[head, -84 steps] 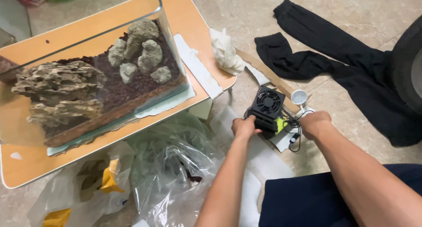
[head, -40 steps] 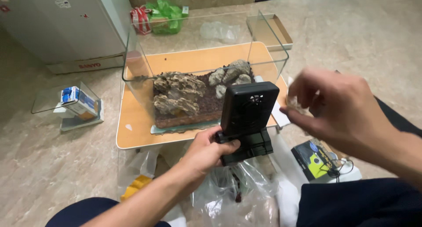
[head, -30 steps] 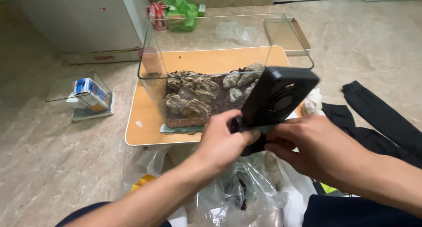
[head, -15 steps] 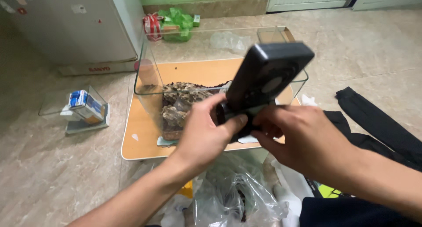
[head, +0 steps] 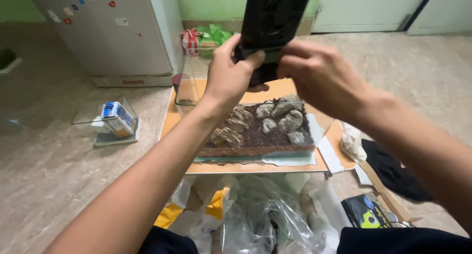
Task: The person attaches a small black cooling fan to the upper edge of a glass terrarium and organizes the power cord by hand.
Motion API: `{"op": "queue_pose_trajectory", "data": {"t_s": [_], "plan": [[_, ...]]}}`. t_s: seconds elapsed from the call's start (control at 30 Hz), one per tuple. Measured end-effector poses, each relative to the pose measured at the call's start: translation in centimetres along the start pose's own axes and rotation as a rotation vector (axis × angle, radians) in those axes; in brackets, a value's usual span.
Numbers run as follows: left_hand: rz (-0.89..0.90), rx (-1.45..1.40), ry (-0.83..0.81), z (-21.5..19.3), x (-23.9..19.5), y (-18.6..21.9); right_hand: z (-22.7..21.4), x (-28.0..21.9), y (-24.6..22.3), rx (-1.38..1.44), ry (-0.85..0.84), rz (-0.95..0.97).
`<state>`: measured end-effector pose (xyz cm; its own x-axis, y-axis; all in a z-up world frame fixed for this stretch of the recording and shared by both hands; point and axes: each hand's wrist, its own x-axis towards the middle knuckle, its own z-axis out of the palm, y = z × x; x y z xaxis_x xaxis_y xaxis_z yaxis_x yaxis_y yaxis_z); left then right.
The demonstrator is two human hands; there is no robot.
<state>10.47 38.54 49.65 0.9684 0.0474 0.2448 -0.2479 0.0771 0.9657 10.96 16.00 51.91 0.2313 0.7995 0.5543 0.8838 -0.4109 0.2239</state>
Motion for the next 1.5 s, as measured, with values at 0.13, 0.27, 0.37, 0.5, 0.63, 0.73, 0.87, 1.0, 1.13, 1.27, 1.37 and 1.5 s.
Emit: {"op": "queue_pose_trajectory", "data": {"t_s": [0.13,0.27,0.37,0.5,0.63,0.73,0.87,1.0,1.13,1.27,1.37,1.5], "plan": [[-0.086,-0.131,0.108,-0.9,-0.8,-1.7,2.3,-0.7,-2.0,0.058,0.091,0.143],[-0.062,-0.041,0.162,-0.2,-2.3,-2.8,3.3,-1.8,-2.5,0.320,0.177,0.459],[-0.038,0.066,0.187,0.3,-3.3,-2.5,4.5,-2.4,-2.2,0.353,0.212,0.500],[0.021,0.160,0.170,0.4,-3.5,-3.3,4.9,-3.0,-2.3,0.426,0.214,0.592],[0.047,0.175,0.163,0.8,-3.2,-4.1,5.0,-3.6,-1.9,0.303,0.234,0.463],[0.052,0.066,0.169,1.1,-3.2,-4.0,4.4,-3.3,-2.8,0.067,0.168,0.346],[0.057,0.046,0.174,1.2,-3.8,-3.4,4.1,-3.5,-3.1,0.248,0.273,0.530],[0.075,0.055,0.145,0.8,-4.0,-3.6,4.1,-3.5,-3.7,0.377,0.233,0.629],[0.067,0.060,0.114,0.2,-3.7,-4.4,4.4,-3.0,-3.6,0.313,0.246,0.560],[0.053,0.073,0.140,0.2,-3.5,-4.2,4.3,-2.3,-3.9,0.301,0.270,0.543],[0.030,0.134,0.144,0.3,-3.6,-3.8,4.0,-1.8,-3.9,0.323,0.217,0.577],[0.085,0.149,0.153,0.5,-2.9,-4.6,4.5,-1.3,-2.9,0.334,0.155,0.581]]}}
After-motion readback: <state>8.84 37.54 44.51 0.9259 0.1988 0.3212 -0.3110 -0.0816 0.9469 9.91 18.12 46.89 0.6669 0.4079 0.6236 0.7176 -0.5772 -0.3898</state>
